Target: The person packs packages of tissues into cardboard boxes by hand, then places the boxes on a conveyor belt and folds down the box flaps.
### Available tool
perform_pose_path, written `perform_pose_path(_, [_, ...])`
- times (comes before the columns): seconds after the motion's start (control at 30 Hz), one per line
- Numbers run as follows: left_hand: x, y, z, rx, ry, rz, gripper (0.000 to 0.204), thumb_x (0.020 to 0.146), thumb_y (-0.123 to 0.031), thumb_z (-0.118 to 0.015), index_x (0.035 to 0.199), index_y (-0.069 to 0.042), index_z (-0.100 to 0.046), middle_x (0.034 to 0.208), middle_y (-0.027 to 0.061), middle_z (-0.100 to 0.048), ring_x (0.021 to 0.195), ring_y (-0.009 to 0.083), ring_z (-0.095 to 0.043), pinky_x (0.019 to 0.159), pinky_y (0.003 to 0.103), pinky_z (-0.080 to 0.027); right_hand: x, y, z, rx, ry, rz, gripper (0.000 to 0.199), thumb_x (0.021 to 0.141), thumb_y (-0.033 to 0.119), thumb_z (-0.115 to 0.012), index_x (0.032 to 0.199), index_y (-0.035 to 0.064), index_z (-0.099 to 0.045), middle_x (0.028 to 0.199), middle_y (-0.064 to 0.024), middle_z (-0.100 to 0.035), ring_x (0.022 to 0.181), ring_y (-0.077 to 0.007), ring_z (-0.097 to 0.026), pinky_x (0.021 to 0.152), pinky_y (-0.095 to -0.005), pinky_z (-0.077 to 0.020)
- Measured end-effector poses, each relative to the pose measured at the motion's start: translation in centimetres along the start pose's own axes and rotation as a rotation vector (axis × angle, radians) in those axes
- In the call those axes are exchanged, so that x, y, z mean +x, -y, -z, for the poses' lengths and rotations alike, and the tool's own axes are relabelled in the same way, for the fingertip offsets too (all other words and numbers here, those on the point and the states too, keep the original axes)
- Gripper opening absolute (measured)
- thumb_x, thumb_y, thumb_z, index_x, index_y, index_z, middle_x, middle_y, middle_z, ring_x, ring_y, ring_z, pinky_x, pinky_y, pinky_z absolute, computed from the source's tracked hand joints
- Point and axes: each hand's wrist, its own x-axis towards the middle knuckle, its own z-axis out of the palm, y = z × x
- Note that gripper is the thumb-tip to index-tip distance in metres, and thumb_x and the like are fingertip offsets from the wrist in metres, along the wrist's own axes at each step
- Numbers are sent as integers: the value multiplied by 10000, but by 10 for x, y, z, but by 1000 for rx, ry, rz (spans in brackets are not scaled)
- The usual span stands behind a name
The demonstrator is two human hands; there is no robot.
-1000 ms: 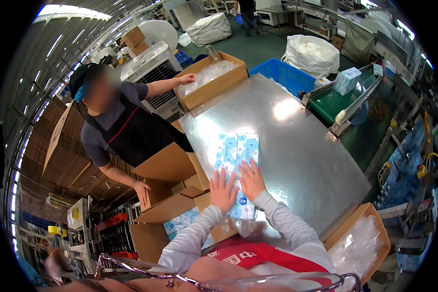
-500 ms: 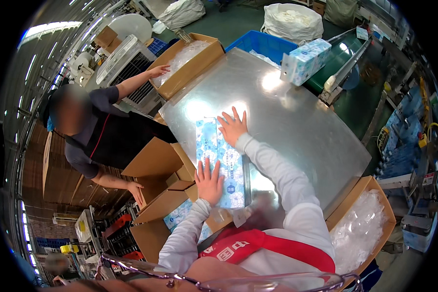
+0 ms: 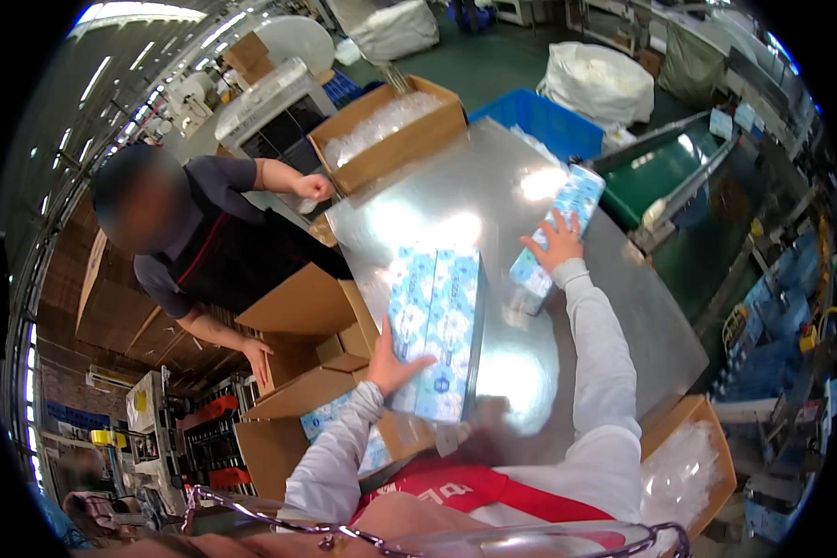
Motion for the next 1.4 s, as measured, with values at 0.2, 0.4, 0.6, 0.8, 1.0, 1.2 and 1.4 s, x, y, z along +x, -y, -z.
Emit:
perform_pose_path(0.2, [-46,-10,4,56,38,-16,1309,683,-426,-891,1551,33,-25,1388,261,-413,1277,388,-472,1048,419,-422,-233,123,11,881,-164,31,483,974,229,-597,1404,39,-482,1537,-177,-367,1449,-368,-279,1166,-437,-250])
perform_pose_path(0.4, [-89,-4,-9,-69,184,-59,1260,732,-389,-872,1556,19,-10,1422,264,-427,1328,362,-453,1072,446,-402,-360,89,19,1468,396,-775,654,975,394,-600,1431,-38,-417,1416,-164,-495,1316,-254,-466,1108,-381,-352])
perform_pose_path(0.6, [-14,33,3,-499,730,427,982,799,-399,-819,1494,50,-291,1380,196,-535,1235,281,-553,1072,402,-417,-306,37,11,1108,756,-572,671,950,490,-600,1254,-107,-573,1170,-161,-659,1043,-213,-627,921,-334,-487])
perform_pose_path(0.8, [-36,37,25,-553,673,289,791,784,-382,-831,1381,9,-488,1280,149,-613,1191,242,-569,1039,375,-436,-317,69,29,1097,513,-491,584,943,417,-630,1260,-71,-582,1149,-133,-661,1053,-207,-611,931,-342,-478])
perform_pose_path(1.0, [-104,36,87,-829,240,-155,615,880,-249,-720,1382,-7,-461,1321,119,-559,1213,210,-526,1024,374,-435,-348,125,2,1449,59,-250,789,925,545,-612,1430,-19,-390,1329,-113,-553,1177,-226,-555,1011,-380,-442])
perform_pose_path(1.2, [-133,136,337,-747,112,-172,993,853,-813,-378,1437,-9,-383,1380,160,-523,1191,288,-583,998,451,-495,-347,316,91,1340,760,381,720,923,510,-644,1413,8,-484,1364,-151,-538,1222,-300,-537,1041,-420,-416])
perform_pose_path(1.4, [-187,185,328,443,-252,-400,274,906,-177,-699,1089,26,-712,1014,132,-736,899,236,-708,808,338,-545,-400,269,-44,707,1531,434,332,956,303,-628,799,14,-586,731,-40,-584,635,-142,-488,588,-353,-442])
